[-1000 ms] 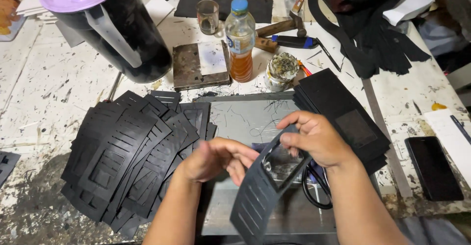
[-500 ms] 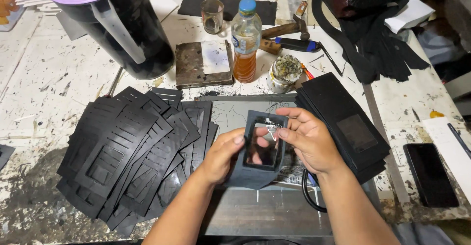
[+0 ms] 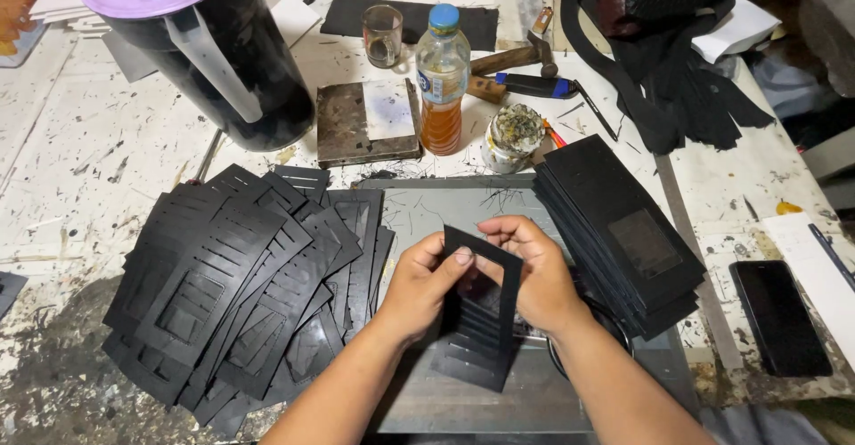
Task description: Trimming and folding black leather pieces using scissors at a workshop table.
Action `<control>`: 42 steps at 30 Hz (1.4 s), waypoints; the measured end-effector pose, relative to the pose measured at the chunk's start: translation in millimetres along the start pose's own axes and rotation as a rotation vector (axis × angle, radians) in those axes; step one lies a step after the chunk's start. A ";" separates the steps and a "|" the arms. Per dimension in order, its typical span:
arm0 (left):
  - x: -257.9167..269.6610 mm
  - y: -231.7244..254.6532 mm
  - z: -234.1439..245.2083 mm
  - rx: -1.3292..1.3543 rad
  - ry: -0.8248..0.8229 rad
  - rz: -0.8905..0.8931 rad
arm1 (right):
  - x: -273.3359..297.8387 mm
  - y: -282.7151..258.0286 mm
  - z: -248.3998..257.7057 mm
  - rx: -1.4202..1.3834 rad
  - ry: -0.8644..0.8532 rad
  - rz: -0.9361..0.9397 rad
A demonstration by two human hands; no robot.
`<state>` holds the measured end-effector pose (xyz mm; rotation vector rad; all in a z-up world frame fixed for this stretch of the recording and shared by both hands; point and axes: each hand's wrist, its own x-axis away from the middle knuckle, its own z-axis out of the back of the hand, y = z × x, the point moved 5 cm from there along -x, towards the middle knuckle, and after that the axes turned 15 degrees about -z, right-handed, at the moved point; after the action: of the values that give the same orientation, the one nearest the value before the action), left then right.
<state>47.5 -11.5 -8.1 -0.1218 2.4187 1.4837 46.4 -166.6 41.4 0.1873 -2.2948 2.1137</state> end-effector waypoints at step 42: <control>20.0 -12.9 -11.5 0.452 0.165 0.223 | 15.9 -37.7 -11.9 -0.476 -0.246 -0.115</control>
<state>29.0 -25.9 -20.3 0.1331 2.9153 0.9979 33.5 -159.0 81.3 0.5746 -2.7633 1.5065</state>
